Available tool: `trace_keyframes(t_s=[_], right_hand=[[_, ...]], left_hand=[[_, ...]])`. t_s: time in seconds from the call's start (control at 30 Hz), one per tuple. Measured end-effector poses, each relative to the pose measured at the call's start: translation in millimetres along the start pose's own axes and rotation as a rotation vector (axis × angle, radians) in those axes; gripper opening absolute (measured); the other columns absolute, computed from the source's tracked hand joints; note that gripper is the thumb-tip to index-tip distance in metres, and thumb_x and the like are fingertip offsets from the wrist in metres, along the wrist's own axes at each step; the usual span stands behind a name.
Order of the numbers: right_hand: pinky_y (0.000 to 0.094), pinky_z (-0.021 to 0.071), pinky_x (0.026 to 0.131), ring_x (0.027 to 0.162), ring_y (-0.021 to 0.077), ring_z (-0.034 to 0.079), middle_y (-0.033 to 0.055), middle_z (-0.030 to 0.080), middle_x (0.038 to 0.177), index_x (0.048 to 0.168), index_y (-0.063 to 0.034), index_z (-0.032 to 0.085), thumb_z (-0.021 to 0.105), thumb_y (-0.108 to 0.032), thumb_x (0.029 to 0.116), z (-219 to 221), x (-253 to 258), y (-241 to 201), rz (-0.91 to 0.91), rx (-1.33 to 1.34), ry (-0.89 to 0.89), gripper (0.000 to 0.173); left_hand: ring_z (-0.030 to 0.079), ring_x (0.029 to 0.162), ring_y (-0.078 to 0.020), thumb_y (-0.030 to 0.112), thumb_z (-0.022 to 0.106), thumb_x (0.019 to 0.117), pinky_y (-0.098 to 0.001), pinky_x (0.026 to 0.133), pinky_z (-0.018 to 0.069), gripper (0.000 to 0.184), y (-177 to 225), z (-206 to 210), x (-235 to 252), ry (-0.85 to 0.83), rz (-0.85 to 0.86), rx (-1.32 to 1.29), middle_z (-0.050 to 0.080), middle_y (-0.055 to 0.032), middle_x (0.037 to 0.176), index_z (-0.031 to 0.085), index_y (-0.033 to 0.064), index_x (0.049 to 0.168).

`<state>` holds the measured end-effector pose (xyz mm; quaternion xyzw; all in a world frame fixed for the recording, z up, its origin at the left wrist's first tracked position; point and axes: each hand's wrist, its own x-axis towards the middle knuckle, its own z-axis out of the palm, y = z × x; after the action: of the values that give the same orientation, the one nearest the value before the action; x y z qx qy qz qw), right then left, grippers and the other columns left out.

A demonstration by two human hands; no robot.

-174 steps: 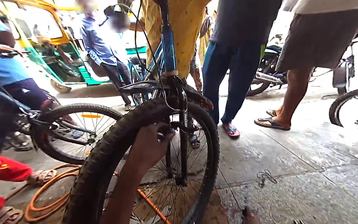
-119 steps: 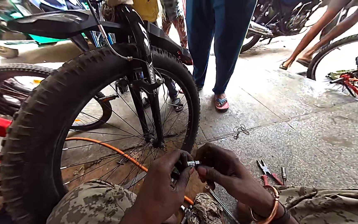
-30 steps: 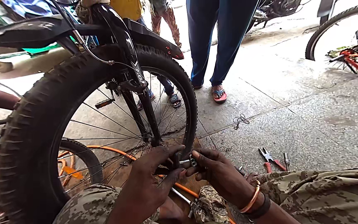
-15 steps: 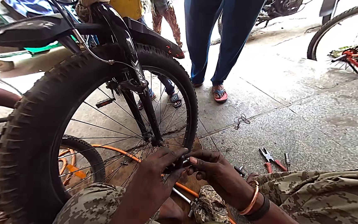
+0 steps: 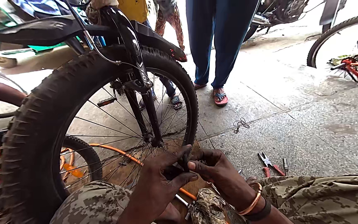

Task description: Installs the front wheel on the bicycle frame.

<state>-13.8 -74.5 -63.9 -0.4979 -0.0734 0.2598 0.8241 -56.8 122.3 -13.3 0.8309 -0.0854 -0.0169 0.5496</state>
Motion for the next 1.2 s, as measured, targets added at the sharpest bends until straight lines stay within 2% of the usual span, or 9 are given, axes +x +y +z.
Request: trace_keyframes(t_s=[0.13,0.2,0.23,0.3,0.4,0.53,0.73,0.9,1.2], right_hand=[[0.0161,0.0416,0.051,0.055,0.0006,0.049,0.0007,0.065,0.075,0.092,-0.0069,0.076,0.084,-0.026,0.0854,-3.5,-1.9,-3.4,0.056,-0.029,-0.064,0.022],[0.0198,0.0494,0.062,0.068,0.0052,0.057,0.0036,0.065,0.087,0.112,-0.0056,0.071,0.067,-0.039,0.0988,-8.4,-5.4,-2.6,0.084,0.027,-0.064,0.036],[0.0249,0.0552,0.072,0.080,0.0111,0.064,0.0101,0.068,0.101,0.122,-0.0021,0.066,0.053,-0.040,0.1058,-13.1,-8.3,-1.6,0.102,0.081,-0.072,0.044],[0.0391,0.0574,0.095,0.108,0.0273,0.070,0.0237,0.067,0.123,0.131,0.0052,0.058,0.036,-0.027,0.1101,-21.1,-16.1,0.4,0.144,0.213,-0.077,0.044],[0.0454,0.0531,0.106,0.122,0.0363,0.065,0.0292,0.063,0.132,0.133,0.0110,0.054,0.030,-0.004,0.1042,-25.2,-31.2,2.0,0.204,0.252,-0.043,0.040],[0.0470,0.0512,0.109,0.126,0.0384,0.062,0.0311,0.061,0.134,0.131,0.0133,0.055,0.028,0.000,0.1021,-27.6,-44.0,6.1,0.247,0.253,-0.076,0.042],[0.0479,0.0546,0.105,0.122,0.0408,0.065,0.0336,0.063,0.130,0.128,0.0135,0.059,0.040,0.004,0.1025,-22.1,-44.2,11.9,0.211,0.272,-0.083,0.033],[0.0459,0.0560,0.103,0.118,0.0384,0.067,0.0312,0.065,0.128,0.127,0.0103,0.061,0.048,-0.003,0.1052,-20.2,-41.4,12.9,0.204,0.262,-0.117,0.028],[0.0423,0.0609,0.094,0.106,0.0338,0.073,0.0289,0.070,0.118,0.124,0.0102,0.064,0.046,-0.009,0.1082,-20.1,-42.0,14.7,0.190,0.194,-0.078,0.031]], left_hand=[[0.076,0.084,-0.0184,0.024,0.085,0.0847,-0.0309,0.074,0.0681,0.059,-1.4,7.4,-7.8,0.009,0.004,-0.091,0.072,-0.0031,0.120,0.066,0.0196,0.140],[0.075,0.081,-0.0231,0.015,0.086,0.0836,-0.0338,0.072,0.0686,0.060,-3.3,16.7,-16.7,0.083,-0.009,-0.219,0.071,-0.0095,0.119,0.065,0.0147,0.140],[0.076,0.081,-0.0260,0.010,0.085,0.0832,-0.0363,0.072,0.0691,0.061,-4.6,22.7,-23.2,0.135,-0.027,-0.282,0.070,-0.0133,0.120,0.064,0.0088,0.140],[0.075,0.083,-0.0257,0.002,0.083,0.0824,-0.0369,0.071,0.0688,0.063,-6.4,35.3,-37.1,0.236,-0.062,-0.365,0.068,-0.0156,0.118,0.057,-0.0028,0.139],[0.075,0.087,-0.0209,-0.001,0.081,0.0836,-0.0333,0.074,0.0672,0.057,-15.4,53.9,-56.7,0.339,-0.107,-0.429,0.069,-0.0140,0.113,0.054,-0.0115,0.133],[0.075,0.085,-0.0168,-0.003,0.080,0.0840,-0.0309,0.076,0.0665,0.043,-26.1,76.2,-73.9,0.441,-0.126,-0.480,0.071,-0.0112,0.114,0.060,-0.0107,0.122],[0.076,0.083,-0.0188,-0.002,0.081,0.0831,-0.0308,0.074,0.0675,0.042,-38.6,83.2,-78.3,0.501,-0.055,-0.449,0.072,-0.0125,0.112,0.062,-0.0104,0.120],[0.076,0.082,-0.0186,0.000,0.081,0.0837,-0.0306,0.073,0.0674,0.041,-43.6,78.2,-78.6,0.500,-0.036,-0.433,0.073,-0.0120,0.110,0.062,-0.0096,0.119],[0.076,0.081,-0.0196,0.000,0.082,0.0831,-0.0314,0.074,0.0676,0.041,-45.5,80.9,-78.1,0.504,-0.016,-0.440,0.074,-0.0127,0.108,0.063,-0.0085,0.118]])
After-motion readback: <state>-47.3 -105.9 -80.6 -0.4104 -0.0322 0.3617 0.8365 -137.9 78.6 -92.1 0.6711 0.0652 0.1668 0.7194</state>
